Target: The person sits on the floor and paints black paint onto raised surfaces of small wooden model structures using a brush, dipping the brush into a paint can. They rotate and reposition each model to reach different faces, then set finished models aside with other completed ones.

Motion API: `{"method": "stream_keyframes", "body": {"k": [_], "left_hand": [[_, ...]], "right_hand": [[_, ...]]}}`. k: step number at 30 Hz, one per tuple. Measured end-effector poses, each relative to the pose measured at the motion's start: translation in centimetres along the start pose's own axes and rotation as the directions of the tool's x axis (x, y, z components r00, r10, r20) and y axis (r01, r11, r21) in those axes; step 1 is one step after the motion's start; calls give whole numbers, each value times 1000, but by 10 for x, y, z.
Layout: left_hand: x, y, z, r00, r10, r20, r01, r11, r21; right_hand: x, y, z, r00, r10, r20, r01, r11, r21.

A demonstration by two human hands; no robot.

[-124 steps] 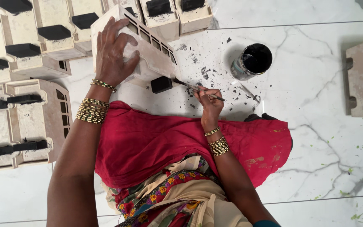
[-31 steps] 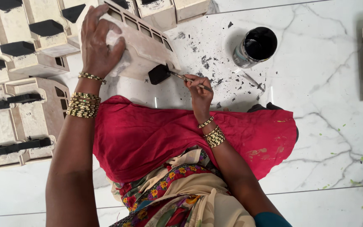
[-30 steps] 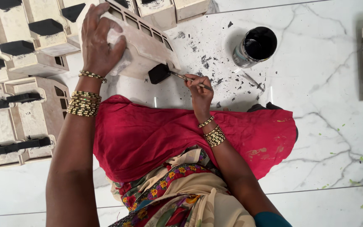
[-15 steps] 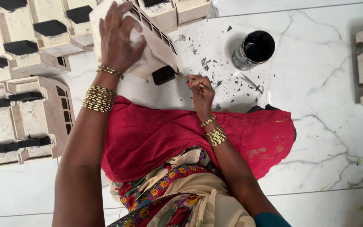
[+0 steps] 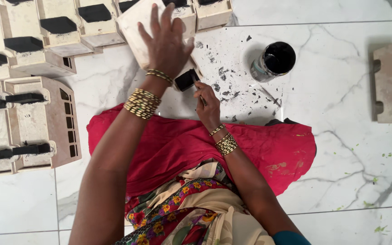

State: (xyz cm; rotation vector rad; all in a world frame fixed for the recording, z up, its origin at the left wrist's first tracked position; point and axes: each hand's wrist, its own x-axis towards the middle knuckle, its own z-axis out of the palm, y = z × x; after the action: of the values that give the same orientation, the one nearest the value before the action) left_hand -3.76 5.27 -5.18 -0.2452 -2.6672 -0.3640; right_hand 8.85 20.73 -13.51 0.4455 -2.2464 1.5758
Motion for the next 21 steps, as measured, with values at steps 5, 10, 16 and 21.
{"method": "stream_keyframes", "body": {"k": [5,10,16,21], "left_hand": [[1,22,4,998,-50,-40,47,997,-53],[12,31,-21,980,-9,201,33,993,-116],[37,22,-64,537,326,778,-390,914,-114],[26,39,-40,572,341,746,-657,735,167]], "right_hand": [[-19,-2,-2,984,112,139,-132,980,150],[-31,1,-26,959,283,-26,-263,921,289],[-39,13,-72,911,386,-145,-274,829,488],[-46,15,-85,870,456,-186,-299,789,537]]}}
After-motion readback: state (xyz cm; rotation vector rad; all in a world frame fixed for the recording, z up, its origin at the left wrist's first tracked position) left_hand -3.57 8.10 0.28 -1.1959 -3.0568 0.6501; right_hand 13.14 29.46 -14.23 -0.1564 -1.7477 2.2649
